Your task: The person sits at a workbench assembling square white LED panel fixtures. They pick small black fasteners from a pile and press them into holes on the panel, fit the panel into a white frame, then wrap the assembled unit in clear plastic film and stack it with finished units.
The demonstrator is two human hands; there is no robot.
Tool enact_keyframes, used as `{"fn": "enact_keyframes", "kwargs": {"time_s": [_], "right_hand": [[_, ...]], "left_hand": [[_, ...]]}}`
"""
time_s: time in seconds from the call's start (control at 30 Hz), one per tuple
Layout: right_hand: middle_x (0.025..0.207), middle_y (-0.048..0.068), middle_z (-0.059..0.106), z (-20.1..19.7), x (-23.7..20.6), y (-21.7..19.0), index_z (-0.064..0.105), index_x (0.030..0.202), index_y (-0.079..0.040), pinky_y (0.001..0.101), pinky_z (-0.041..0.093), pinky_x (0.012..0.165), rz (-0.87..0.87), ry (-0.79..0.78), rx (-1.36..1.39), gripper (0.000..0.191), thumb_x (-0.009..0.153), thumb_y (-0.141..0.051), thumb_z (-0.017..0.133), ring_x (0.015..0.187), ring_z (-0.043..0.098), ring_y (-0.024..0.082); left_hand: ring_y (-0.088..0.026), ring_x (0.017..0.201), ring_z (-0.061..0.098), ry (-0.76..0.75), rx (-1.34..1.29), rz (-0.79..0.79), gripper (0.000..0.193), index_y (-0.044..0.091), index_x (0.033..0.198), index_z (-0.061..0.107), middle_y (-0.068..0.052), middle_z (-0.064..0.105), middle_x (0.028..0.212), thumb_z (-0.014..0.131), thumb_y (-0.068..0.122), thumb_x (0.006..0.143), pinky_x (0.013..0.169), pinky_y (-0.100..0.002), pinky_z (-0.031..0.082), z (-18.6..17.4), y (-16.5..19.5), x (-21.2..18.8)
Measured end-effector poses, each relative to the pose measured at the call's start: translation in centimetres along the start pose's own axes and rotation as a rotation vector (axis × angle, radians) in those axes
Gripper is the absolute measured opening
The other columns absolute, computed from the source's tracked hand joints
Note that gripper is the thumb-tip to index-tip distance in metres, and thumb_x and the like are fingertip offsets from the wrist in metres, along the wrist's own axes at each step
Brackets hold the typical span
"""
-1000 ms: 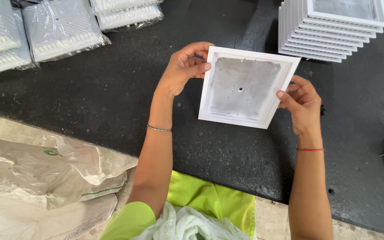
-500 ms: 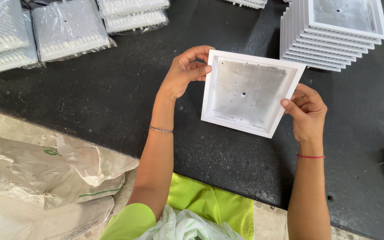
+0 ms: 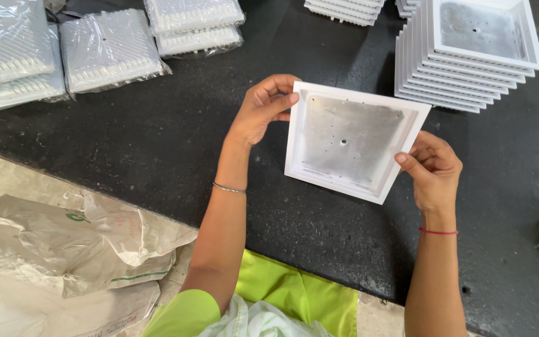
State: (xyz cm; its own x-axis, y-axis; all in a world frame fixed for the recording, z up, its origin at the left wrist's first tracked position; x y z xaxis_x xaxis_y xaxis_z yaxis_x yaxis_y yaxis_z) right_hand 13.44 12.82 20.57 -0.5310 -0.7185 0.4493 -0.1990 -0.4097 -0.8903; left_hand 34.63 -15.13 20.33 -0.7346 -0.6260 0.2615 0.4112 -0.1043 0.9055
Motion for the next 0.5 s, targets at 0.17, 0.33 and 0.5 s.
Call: {"fn": "enact_keyframes", "kwargs": {"time_s": [0.17, 0.33, 0.5], "right_hand": [[0.109, 0.009, 0.073, -0.33, 0.12, 0.26, 0.065, 0.129, 0.002, 0.0276, 0.060, 0.083, -0.035, 0.009, -0.071, 0.041, 0.092, 0.015, 0.074, 0.095, 0.070, 0.014], [0.110, 0.008, 0.072, -0.57, 0.09, 0.30, 0.066, 0.129, 0.001, 0.0260, 0.059, 0.083, -0.028, 0.008, -0.065, 0.041, 0.091, 0.015, 0.073, 0.097, 0.069, 0.014], [0.105, 0.007, 0.072, -0.53, 0.08, 0.23, 0.066, 0.129, 0.001, 0.0258, 0.058, 0.081, -0.030, 0.001, -0.070, 0.040, 0.092, 0.014, 0.073, 0.093, 0.069, 0.013]], "left_hand": [[-0.007, 0.079, 0.068, 0.141, 0.041, 0.037, 0.011, 0.009, 0.097, 0.073, 0.001, 0.073, 0.086, 0.078, 0.018, 0.095, 0.067, -0.023, 0.058, 0.08, -0.40, 0.72], [-0.009, 0.081, 0.072, 0.106, 0.057, 0.056, 0.011, 0.006, 0.098, 0.075, -0.003, 0.076, 0.090, 0.078, 0.013, 0.092, 0.071, -0.025, 0.062, -0.36, -0.14, 0.81], [-0.011, 0.084, 0.073, 0.079, 0.079, 0.080, 0.013, 0.002, 0.103, 0.075, -0.005, 0.076, 0.094, 0.077, 0.008, 0.092, 0.074, -0.027, 0.063, -0.65, -0.01, 0.84]]}}
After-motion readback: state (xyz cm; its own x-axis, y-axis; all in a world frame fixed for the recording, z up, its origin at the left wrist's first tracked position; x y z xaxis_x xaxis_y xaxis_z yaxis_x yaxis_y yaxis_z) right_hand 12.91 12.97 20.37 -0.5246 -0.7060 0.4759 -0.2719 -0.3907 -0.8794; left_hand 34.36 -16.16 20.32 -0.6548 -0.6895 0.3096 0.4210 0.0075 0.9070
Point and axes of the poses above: each hand's wrist, its own x-axis towards the middle knuckle, its own z-axis out of the palm, y = z × x, the point moved 4 cm from there along x, towards the middle knuckle
